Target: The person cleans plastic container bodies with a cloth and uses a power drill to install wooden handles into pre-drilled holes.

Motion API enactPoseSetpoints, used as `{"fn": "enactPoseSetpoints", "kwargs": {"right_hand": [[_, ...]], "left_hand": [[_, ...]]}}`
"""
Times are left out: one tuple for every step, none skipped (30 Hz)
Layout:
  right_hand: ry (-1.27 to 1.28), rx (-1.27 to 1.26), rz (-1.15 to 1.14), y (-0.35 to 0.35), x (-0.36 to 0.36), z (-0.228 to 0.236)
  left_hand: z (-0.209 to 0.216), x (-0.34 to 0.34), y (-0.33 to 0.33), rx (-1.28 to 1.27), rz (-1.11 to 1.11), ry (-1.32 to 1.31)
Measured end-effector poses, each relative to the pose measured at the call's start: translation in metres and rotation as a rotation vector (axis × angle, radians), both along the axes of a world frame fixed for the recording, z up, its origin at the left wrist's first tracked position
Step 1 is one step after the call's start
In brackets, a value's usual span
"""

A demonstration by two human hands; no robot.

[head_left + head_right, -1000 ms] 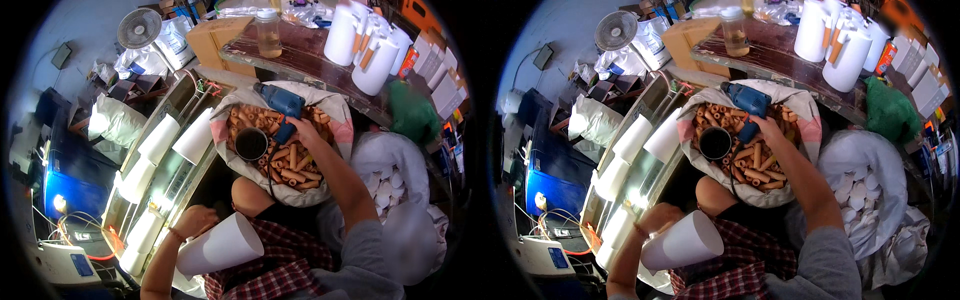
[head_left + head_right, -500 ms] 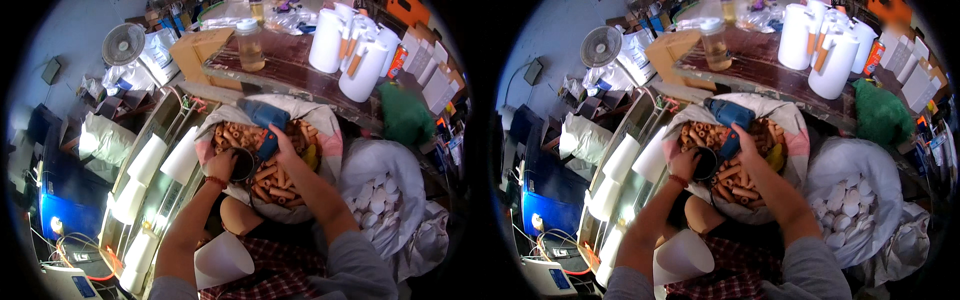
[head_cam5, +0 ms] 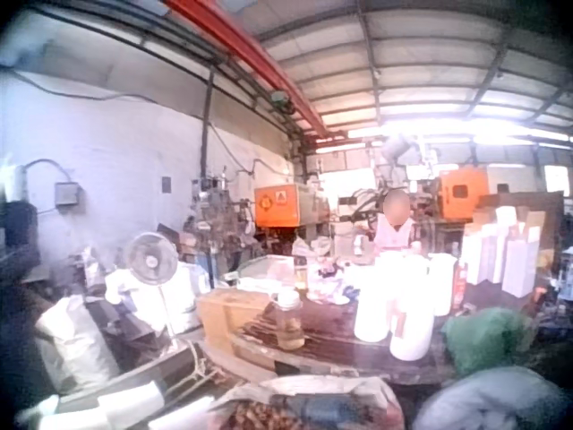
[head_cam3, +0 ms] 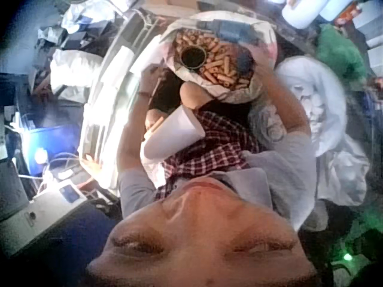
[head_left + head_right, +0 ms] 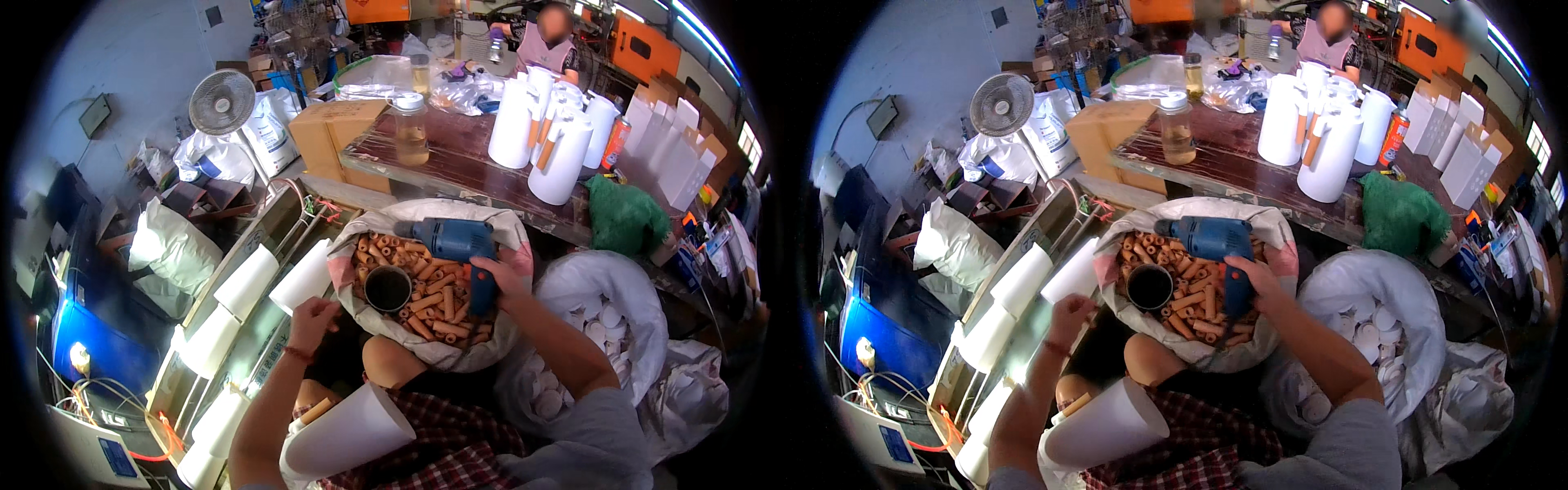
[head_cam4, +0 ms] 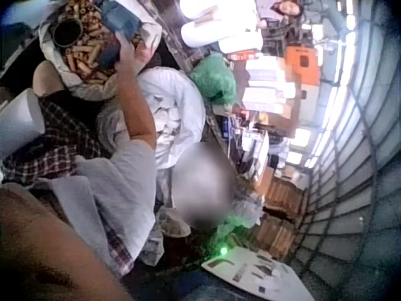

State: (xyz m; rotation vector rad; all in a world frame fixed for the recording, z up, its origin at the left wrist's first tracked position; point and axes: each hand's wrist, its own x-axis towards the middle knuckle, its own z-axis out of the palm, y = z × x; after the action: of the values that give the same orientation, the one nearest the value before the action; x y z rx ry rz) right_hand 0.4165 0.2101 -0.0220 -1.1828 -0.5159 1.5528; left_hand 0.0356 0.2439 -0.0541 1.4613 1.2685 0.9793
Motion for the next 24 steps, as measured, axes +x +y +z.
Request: {"fn": "enactPoseSetpoints", "kwargs": {"right_hand": [[-0.066,-0.005,0.043,-0.012,0.000,0.005],[-0.139,-0.012,0.079,-0.026,0.001,0.010],[-0.210,-0.021,0.128,-0.038,-0.004,0.014],[-0.190,-0.026,0.191,-0.050,-0.015,0.016],[-0.171,-0.030,0.259,-0.063,-0.027,0.020],[-0.161,-0.039,0.334,-0.074,-0.039,0.021],[-0.136,-0.042,0.380,-0.084,-0.049,0.016],[-0.108,-0.050,0.433,-0.094,-0.057,0.008],[-0.075,-0.065,0.493,-0.100,-0.066,-0.003],[-0.070,-0.092,0.541,-0.105,-0.077,-0.013],[-0.071,-0.119,0.583,-0.110,-0.085,-0.022],[-0.072,-0.149,0.622,-0.113,-0.091,-0.029],[-0.060,-0.183,0.646,-0.115,-0.094,-0.043],[-0.049,-0.219,0.665,-0.115,-0.094,-0.059],[-0.035,-0.257,0.687,-0.115,-0.097,-0.070],[0.009,-0.263,0.673,-0.115,-0.100,-0.072],[0.053,-0.271,0.654,-0.115,-0.101,-0.073],[0.100,-0.276,0.621,-0.114,-0.104,-0.073],[0.077,-0.256,0.645,-0.113,-0.106,-0.071],[0.054,-0.235,0.667,-0.112,-0.107,-0.069],[0.031,-0.209,0.679,-0.111,-0.107,-0.068],[0.036,-0.220,0.676,-0.111,-0.105,-0.070],[0.041,-0.232,0.673,-0.111,-0.103,-0.074],[0.045,-0.243,0.667,-0.111,-0.099,-0.078]], "left_hand": [[-0.009,-0.021,-0.010,0.021,0.047,-0.079],[-0.009,-0.041,-0.021,-0.070,0.114,-0.097],[-0.007,-0.063,-0.036,-0.164,0.194,-0.113],[-0.005,-0.079,-0.055,-0.223,0.278,-0.130],[0.001,-0.095,-0.074,-0.227,0.289,-0.170],[-0.003,-0.104,-0.086,-0.239,0.310,-0.194],[-0.006,-0.115,-0.096,-0.254,0.338,-0.215],[-0.009,-0.121,-0.105,-0.263,0.293,-0.245],[-0.008,-0.125,-0.116,-0.244,0.286,-0.233],[-0.013,-0.130,-0.125,-0.255,0.318,-0.293],[-0.023,-0.138,-0.132,-0.278,0.342,-0.340],[-0.025,-0.142,-0.140,-0.286,0.360,-0.362],[-0.021,-0.143,-0.148,-0.298,0.362,-0.430],[-0.031,-0.148,-0.152,-0.294,0.369,-0.465],[-0.040,-0.154,-0.159,-0.290,0.381,-0.497],[-0.043,-0.157,-0.164,-0.306,0.398,-0.501],[-0.046,-0.158,-0.168,-0.324,0.411,-0.506],[-0.050,-0.158,-0.168,-0.330,0.404,-0.545],[-0.053,-0.158,-0.168,-0.338,0.412,-0.562],[-0.055,-0.158,-0.169,-0.347,0.419,-0.578],[-0.058,-0.157,-0.167,-0.353,0.413,-0.594],[-0.065,-0.157,-0.165,-0.352,0.412,-0.609],[-0.069,-0.157,-0.165,-0.360,0.424,-0.600],[-0.072,-0.156,-0.163,-0.368,0.432,-0.591]]}}
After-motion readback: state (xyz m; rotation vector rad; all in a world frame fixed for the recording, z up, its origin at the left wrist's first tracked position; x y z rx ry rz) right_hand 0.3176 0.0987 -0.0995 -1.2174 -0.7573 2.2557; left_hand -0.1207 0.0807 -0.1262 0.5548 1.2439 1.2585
